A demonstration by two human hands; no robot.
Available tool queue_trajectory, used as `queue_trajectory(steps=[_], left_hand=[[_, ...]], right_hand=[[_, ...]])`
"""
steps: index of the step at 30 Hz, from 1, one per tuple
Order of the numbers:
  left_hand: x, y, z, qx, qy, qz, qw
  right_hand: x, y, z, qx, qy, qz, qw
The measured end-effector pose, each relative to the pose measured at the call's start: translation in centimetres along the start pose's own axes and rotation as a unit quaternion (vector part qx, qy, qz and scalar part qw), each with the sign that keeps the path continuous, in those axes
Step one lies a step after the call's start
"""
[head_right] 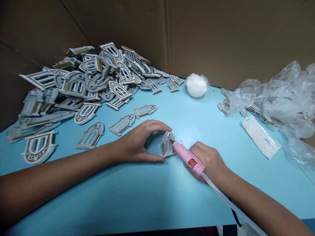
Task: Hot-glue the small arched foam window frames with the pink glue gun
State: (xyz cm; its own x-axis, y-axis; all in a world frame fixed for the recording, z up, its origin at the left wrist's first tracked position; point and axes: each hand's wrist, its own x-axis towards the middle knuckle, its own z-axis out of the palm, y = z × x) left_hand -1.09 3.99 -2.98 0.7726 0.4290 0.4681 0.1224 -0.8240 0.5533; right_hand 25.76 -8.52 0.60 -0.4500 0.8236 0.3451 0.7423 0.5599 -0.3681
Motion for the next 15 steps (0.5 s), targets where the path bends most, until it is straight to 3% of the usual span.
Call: queue_trajectory(steps=[4, 7, 11, 13, 15], left_hand=[[0.1, 0.0, -0.1, 0.023, -0.012, -0.035, 0.999], [0.5, 0.5, -0.6, 0.037, -0.076, -0.071, 0.994], [0.9, 1.3, -1.2, 0.020, -0.158, -0.031, 0.987], [1.0, 1.3, -1.3, 0.036, -0.134, -0.044, 0.989], [1.1, 1.0, -1.4, 0.072, -0.072, -0.111, 0.989]], right_hand=[[0.3, 0.6, -0.4, -0.013, 0.056, 0.064, 0.996], [0.6, 1.1, -1.0, -0.009, 0.094, 0.107, 0.990], [0.9, 1.1, -1.5, 0.011, 0.103, 0.143, 0.984], [1.0, 1.0, -1.6, 0.018, 0.107, 0.146, 0.983], [1.0, 1.0, -1.7, 0.024, 0.111, 0.151, 0.982]])
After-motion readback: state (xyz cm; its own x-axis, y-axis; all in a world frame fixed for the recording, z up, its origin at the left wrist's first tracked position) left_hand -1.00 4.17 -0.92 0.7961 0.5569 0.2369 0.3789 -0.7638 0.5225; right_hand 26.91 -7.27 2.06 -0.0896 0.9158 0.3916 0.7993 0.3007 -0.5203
